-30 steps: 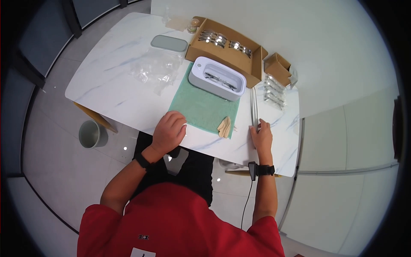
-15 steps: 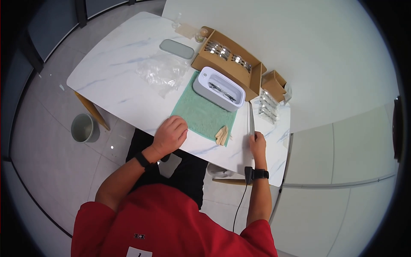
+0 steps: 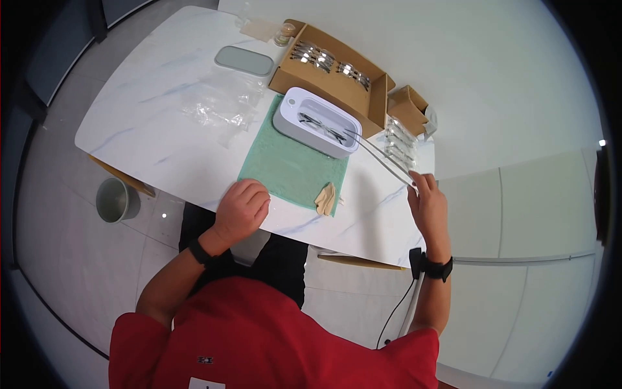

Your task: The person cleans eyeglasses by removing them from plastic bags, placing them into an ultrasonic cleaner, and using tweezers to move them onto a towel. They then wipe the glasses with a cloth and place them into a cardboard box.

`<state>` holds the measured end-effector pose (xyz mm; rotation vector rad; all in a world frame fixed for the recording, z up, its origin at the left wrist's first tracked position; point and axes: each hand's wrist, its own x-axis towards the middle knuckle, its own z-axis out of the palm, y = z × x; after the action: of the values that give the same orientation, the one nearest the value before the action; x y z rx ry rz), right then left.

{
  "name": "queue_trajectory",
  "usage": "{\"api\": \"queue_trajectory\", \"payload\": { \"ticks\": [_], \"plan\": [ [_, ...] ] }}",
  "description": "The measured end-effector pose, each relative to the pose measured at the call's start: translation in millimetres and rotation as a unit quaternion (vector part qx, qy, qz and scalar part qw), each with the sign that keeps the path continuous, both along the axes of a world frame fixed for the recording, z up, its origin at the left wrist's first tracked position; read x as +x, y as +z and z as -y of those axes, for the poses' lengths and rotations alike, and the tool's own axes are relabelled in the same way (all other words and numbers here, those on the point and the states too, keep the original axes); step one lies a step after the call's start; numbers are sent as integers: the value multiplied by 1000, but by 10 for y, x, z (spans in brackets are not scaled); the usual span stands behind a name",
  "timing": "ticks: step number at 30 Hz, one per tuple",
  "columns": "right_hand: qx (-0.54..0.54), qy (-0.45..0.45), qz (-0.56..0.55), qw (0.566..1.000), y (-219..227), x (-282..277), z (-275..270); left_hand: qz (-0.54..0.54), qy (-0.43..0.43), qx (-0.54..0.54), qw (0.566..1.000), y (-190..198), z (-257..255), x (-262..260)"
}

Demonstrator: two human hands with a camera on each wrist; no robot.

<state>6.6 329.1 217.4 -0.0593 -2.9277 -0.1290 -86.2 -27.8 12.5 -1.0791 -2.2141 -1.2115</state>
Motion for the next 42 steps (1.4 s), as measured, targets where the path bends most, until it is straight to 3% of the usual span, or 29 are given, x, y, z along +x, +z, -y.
{"api": "queue_trajectory", "payload": {
  "ticks": [9,18,30,34,36,42],
  "plan": [
    [102,74,18,992,11,-522,97,-10,-5,1,1000,43,4,-16],
    [66,50,11,997,90,-512,139,-11,-15,-4,1000,48,12,-28],
    [81,83,-11,993,30,-720,210,-18,-11,-1,1000,35,19,-18],
    [-10,54,-25,998,92,-760,191,-12,-15,8,1000,41,18,-14],
    [-12,32,-47,998,124,-864,221,-14,-16,6,1000,38,19,-15],
    [5,91,-83,992,-64,-1420,93,-16,-17,6,1000,7,25,-6]
  ]
}}
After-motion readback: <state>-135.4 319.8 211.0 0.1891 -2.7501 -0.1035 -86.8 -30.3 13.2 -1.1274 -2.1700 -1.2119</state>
